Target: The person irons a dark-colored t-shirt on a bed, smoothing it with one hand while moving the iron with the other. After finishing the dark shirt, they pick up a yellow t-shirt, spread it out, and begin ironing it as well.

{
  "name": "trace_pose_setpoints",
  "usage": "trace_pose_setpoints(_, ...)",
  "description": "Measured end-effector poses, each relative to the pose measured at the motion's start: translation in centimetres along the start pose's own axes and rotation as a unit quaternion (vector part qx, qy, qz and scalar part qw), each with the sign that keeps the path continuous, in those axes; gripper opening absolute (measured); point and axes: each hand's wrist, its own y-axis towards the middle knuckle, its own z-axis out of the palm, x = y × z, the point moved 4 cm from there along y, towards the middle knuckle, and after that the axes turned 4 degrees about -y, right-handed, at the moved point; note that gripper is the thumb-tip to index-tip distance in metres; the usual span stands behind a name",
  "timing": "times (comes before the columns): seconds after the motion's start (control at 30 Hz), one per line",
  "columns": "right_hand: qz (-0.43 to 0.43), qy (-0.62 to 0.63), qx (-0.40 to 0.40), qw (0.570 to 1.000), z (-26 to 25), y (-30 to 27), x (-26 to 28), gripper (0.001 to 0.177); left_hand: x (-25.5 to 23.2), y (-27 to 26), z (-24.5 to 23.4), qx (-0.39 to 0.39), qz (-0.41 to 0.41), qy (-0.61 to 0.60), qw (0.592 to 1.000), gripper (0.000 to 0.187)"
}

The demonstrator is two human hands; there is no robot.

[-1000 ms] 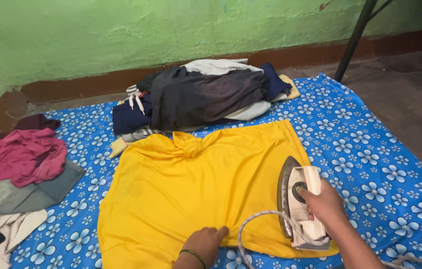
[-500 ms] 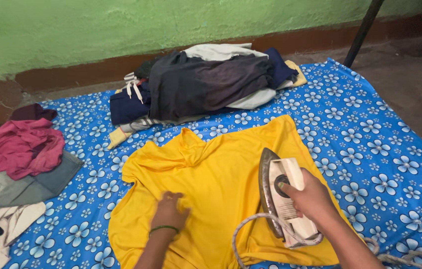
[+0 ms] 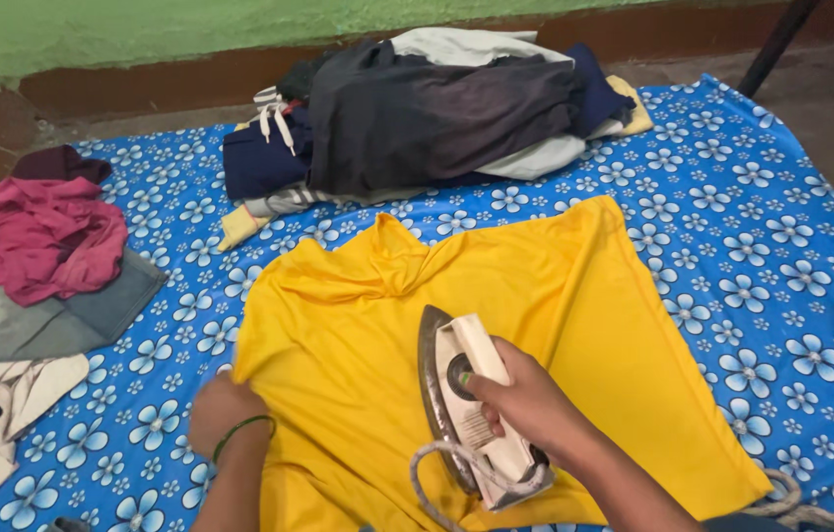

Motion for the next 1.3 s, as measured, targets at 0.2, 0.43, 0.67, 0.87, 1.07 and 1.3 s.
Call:
trace_pose_setpoints(0.2, 0.031, -0.042, -0.027, 0.998, 0.2, -0.1, -0.4, 0.046, 5.6, 2.6, -3.6, -0.157, -0.249, -0.045, 0.955, 0.036)
trace_pose_setpoints(0.43, 0.013, -0.048, -0.098, 0.994, -1.9, 1.8, -1.0, 0.035, -5.8, -0.1, -4.0, -0.207, 0.219, -0.086, 0.95, 0.043)
trace_pose_setpoints(0.67, 0.049, -0.068, -0.184, 0.979, -3.4, 2.6, -1.0, 0.037, -15.5, 0.3, -0.9, -0.015, 0.365, -0.04, 0.93, 0.049)
trace_pose_setpoints(0.87, 0.057, -0.081, -0.197, 0.975, -3.4, 3.0, -1.6, 0.042, -19.0, 1.6, 2.6, 0.097, 0.318, 0.014, 0.943, 0.057)
trace_pose_setpoints(1.07, 0.084, -0.098, -0.207, 0.97, -3.2, 2.7, -1.4, 0.053, -19.8, 9.2, 0.8, -0.049, 0.122, -0.112, 0.985, 0.033)
trace_pose_setpoints(1.3, 0.076, -0.154, -0.208, 0.963, -3.5, 3.1, -1.1, 0.05, -20.1, 12.2, 0.0, -0.043, 0.263, -0.205, 0.942, 0.069)
